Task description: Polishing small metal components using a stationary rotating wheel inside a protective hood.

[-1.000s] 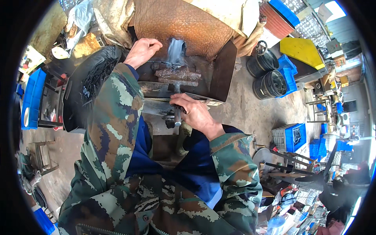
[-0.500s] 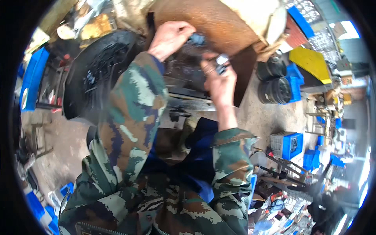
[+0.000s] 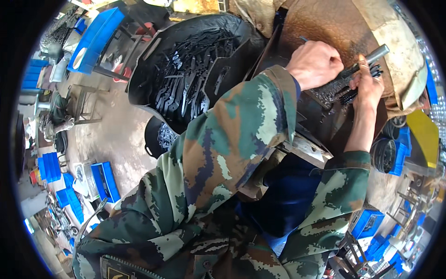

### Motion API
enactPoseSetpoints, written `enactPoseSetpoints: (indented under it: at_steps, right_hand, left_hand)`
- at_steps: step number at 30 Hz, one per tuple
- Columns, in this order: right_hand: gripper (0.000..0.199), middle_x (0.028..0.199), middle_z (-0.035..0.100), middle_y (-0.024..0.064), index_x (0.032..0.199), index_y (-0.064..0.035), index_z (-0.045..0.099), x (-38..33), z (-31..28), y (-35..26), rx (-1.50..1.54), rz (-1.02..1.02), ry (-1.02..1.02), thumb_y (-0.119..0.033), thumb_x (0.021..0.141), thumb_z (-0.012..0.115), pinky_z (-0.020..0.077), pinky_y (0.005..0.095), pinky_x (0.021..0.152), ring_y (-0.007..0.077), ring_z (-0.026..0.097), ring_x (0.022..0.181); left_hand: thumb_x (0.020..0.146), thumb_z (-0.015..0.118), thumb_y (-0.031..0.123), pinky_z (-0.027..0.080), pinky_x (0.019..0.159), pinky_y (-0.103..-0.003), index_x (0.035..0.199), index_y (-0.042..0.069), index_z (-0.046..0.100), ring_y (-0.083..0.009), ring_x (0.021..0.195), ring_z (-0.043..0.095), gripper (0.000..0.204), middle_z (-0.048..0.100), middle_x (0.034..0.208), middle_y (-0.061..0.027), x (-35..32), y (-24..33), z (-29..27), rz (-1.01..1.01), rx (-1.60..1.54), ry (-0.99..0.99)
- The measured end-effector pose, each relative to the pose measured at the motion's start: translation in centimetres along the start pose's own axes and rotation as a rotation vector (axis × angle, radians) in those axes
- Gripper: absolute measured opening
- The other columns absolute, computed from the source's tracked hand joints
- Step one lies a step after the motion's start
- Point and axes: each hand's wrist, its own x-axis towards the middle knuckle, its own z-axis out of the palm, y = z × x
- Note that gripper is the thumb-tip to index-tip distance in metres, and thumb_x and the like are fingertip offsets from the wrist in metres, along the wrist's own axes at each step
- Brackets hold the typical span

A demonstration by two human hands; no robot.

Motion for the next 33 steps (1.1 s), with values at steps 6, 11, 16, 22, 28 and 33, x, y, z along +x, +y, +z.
enactPoseSetpoints:
  at_steps: [6, 11, 16, 22, 28, 33]
  right_hand:
    - [0.023, 0.053, 0.041, -0.0017, 0.100, 0.0009, 0.071, -0.3, 0.7, -0.1, -0.058, 0.019, 0.024, -0.021, 0.093, 0.070, 0.0336, 0.0262, 0.042, 0.0096, 0.038, 0.043]
    - [0.022, 0.054, 0.043, -0.0017, 0.098, 0.0004, 0.071, 0.7, -0.8, -0.1, -0.111, -0.012, 0.031, -0.021, 0.093, 0.070, 0.0338, 0.0263, 0.042, 0.0093, 0.039, 0.044]
    - [0.024, 0.056, 0.046, -0.0019, 0.101, 0.0003, 0.071, 1.2, 0.7, 0.8, -0.015, -0.035, -0.070, -0.022, 0.091, 0.070, 0.0327, 0.0264, 0.042, 0.0091, 0.040, 0.044]
    - [0.024, 0.054, 0.047, -0.0002, 0.096, -0.0002, 0.070, 0.9, -0.5, 0.3, -0.092, -0.045, -0.004, -0.023, 0.091, 0.071, 0.0335, 0.0270, 0.041, 0.0092, 0.041, 0.042]
    - [0.022, 0.053, 0.038, -0.0060, 0.103, -0.0010, 0.071, 0.5, 0.0, -0.2, -0.073, 0.004, -0.024, -0.021, 0.096, 0.065, 0.0316, 0.0249, 0.042, 0.0061, 0.034, 0.045]
    - [0.022, 0.053, 0.038, -0.0059, 0.100, -0.0014, 0.072, 0.2, 0.5, -0.4, -0.061, 0.002, -0.009, -0.022, 0.095, 0.065, 0.0320, 0.0249, 0.042, 0.0059, 0.034, 0.044]
  left_hand:
    - [0.079, 0.062, 0.023, 0.054, 0.079, -0.042, 0.087, 0.009, 0.075, -0.0366, 0.082, 0.067, 0.022, 0.070, 0.085, -0.0163, -0.3, -0.4, -0.4, 0.027, 0.022, -0.024]
    - [0.082, 0.063, 0.025, 0.055, 0.076, -0.037, 0.091, 0.007, 0.076, -0.0271, 0.076, 0.070, 0.024, 0.072, 0.081, -0.0141, -0.2, 0.8, -2.1, 0.060, -0.106, 0.019]
    - [0.088, 0.065, 0.031, 0.053, 0.068, -0.034, 0.092, 0.007, 0.074, -0.0153, 0.067, 0.063, 0.025, 0.070, 0.076, -0.0080, -1.9, -5.5, -12.8, 0.241, 0.094, 0.035]
    - [0.088, 0.062, 0.025, 0.053, 0.079, -0.040, 0.095, 0.007, 0.071, -0.0330, 0.091, 0.068, 0.021, 0.069, 0.094, -0.0171, -8.4, -16.0, -24.4, -0.040, 0.605, -0.072]
    - [0.075, 0.072, 0.011, 0.052, 0.085, -0.037, 0.101, 0.005, 0.071, -0.0301, 0.094, 0.065, 0.027, 0.066, 0.098, -0.0134, -14.6, -24.6, -28.2, 0.114, 0.940, -0.186]
    - [0.074, 0.071, 0.009, 0.051, 0.081, -0.041, 0.096, 0.005, 0.064, -0.0323, 0.090, 0.062, 0.023, 0.058, 0.089, -0.0118, -14.9, -24.8, -28.6, 0.035, 0.895, -0.201]
